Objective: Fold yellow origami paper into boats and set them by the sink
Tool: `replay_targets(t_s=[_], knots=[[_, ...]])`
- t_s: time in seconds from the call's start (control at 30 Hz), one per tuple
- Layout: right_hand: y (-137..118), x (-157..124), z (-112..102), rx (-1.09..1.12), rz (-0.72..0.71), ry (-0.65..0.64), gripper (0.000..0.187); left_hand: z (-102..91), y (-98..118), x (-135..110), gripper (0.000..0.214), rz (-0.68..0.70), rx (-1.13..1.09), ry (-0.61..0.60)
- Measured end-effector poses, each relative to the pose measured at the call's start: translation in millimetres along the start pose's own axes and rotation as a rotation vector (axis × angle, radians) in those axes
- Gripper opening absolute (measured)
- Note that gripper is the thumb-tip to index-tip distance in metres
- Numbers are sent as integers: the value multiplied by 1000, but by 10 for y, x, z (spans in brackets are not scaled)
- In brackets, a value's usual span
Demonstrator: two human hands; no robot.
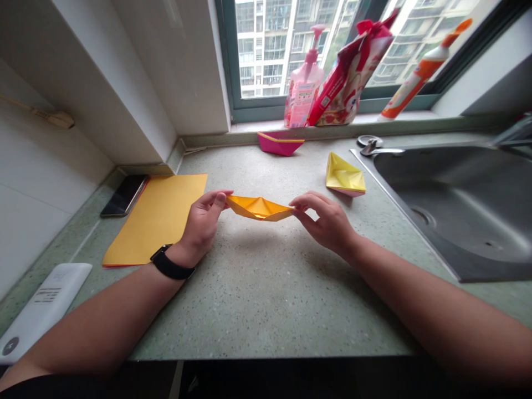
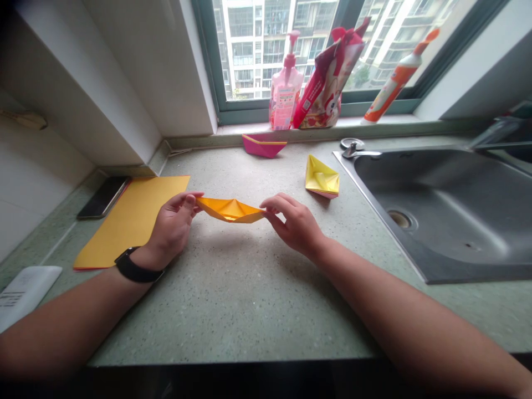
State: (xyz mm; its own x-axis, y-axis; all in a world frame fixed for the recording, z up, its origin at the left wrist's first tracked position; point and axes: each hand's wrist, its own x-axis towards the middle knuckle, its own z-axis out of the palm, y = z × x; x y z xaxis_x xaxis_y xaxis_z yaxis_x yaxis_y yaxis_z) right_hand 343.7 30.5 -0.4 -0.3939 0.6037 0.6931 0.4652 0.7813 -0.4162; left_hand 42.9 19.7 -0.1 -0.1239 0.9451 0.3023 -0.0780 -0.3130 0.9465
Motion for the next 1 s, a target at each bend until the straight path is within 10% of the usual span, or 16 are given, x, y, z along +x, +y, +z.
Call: replay_targets(t_s=[0.3, 0.57, 0.77, 1.0], knots=[[41, -4, 9, -43, 42, -10, 12, -42, -48, 30, 40, -92, -132, 12], [-97, 54, -42, -44, -83, 92, 16, -125, -97, 2, 100, 143, 182, -455], [-167, 55, -42, -40, -109, 100, 17, -60, 26, -107, 70, 435, 507, -680], [-220, 43, -22, -9, -92, 81, 19, -70, -16, -152, 67, 475, 548, -610]])
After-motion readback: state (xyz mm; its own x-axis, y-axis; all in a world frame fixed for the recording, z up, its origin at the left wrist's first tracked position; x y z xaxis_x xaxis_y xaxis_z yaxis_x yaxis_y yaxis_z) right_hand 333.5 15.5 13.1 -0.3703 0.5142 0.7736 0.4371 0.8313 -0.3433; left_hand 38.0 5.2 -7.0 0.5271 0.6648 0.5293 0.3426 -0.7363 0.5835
